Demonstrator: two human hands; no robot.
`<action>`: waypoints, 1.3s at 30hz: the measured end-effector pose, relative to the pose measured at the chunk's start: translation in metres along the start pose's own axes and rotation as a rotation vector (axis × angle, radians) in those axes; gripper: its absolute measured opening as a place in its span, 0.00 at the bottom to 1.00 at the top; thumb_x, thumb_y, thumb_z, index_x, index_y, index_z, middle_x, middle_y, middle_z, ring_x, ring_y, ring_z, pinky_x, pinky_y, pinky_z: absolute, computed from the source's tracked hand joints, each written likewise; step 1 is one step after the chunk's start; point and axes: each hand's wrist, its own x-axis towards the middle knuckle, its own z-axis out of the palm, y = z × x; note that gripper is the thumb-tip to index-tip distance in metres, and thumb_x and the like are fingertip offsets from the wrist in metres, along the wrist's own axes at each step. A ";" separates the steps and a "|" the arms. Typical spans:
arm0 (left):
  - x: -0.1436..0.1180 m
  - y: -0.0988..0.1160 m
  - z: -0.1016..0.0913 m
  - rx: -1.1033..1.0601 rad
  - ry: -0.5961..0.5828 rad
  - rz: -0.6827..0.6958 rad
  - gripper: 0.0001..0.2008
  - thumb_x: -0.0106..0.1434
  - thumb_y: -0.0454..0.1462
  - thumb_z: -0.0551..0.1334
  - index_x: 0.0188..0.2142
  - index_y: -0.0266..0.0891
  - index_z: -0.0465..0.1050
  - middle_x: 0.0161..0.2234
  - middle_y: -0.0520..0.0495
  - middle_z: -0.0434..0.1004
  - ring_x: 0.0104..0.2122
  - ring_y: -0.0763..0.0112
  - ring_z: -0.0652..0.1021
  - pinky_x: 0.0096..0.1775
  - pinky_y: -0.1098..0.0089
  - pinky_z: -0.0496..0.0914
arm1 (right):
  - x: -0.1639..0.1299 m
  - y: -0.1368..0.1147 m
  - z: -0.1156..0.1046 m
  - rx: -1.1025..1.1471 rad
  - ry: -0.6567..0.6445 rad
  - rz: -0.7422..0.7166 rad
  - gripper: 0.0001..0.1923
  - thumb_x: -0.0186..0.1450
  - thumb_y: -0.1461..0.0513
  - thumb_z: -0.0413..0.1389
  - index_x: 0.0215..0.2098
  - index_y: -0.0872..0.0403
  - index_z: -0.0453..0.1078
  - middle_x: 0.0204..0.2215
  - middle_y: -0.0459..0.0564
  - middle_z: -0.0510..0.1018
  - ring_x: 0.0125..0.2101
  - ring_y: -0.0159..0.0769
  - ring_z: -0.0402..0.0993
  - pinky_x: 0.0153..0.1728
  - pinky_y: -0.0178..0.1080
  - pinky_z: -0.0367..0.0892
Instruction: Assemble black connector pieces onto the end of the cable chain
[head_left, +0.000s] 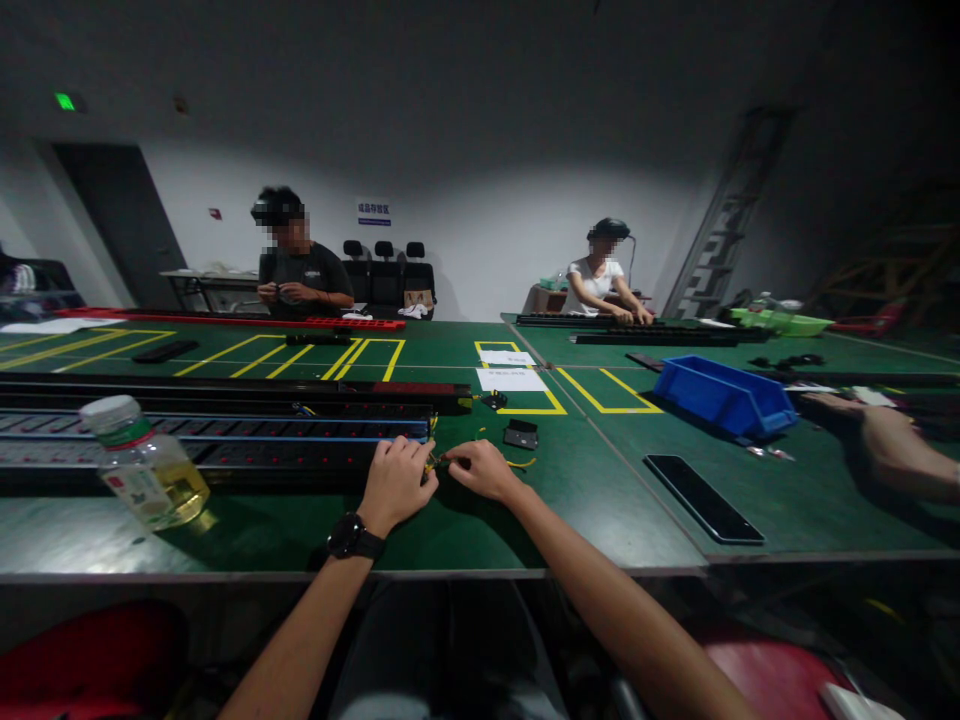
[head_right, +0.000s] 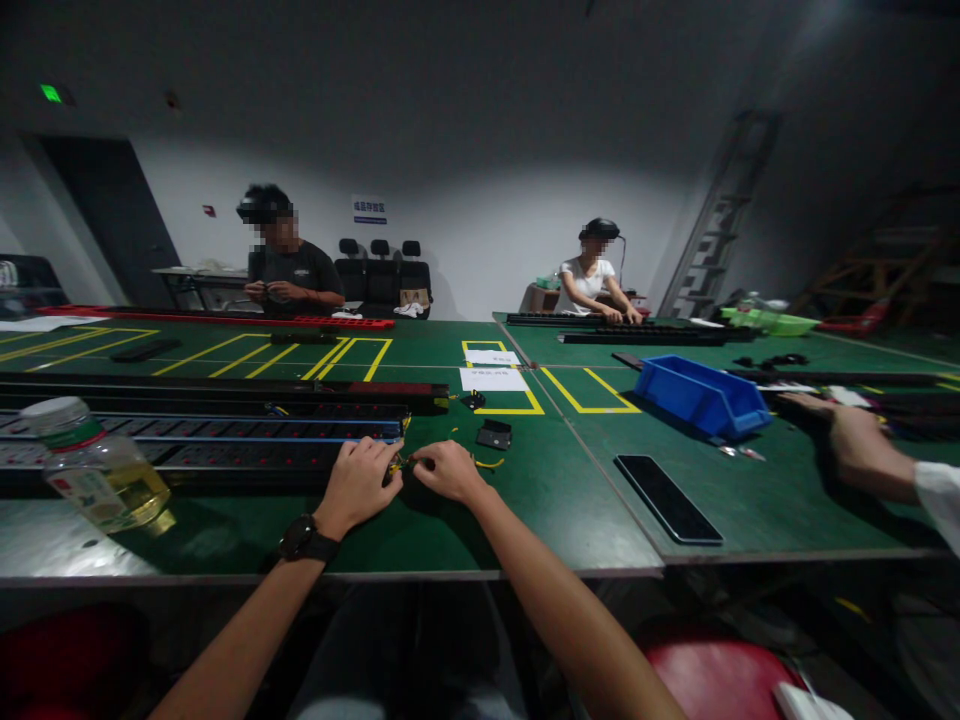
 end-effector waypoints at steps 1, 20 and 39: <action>0.000 0.000 0.000 0.002 -0.002 0.002 0.21 0.66 0.39 0.59 0.57 0.39 0.76 0.45 0.38 0.82 0.46 0.50 0.75 0.46 0.52 0.64 | 0.000 0.000 0.000 0.010 0.005 -0.004 0.17 0.65 0.63 0.55 0.46 0.50 0.84 0.40 0.49 0.86 0.37 0.37 0.80 0.37 0.33 0.65; 0.000 0.000 -0.004 -0.046 -0.030 0.052 0.15 0.68 0.37 0.60 0.52 0.44 0.77 0.43 0.46 0.84 0.46 0.56 0.75 0.46 0.54 0.62 | 0.001 0.005 0.006 0.007 0.029 -0.017 0.15 0.65 0.63 0.55 0.44 0.50 0.83 0.34 0.48 0.85 0.30 0.34 0.76 0.32 0.33 0.61; 0.002 0.003 -0.004 0.016 0.041 -0.055 0.07 0.65 0.40 0.62 0.38 0.41 0.77 0.40 0.41 0.75 0.45 0.54 0.73 0.45 0.56 0.64 | 0.001 -0.002 0.006 -0.038 0.051 0.076 0.15 0.71 0.57 0.54 0.30 0.52 0.78 0.24 0.46 0.78 0.24 0.31 0.68 0.27 0.35 0.49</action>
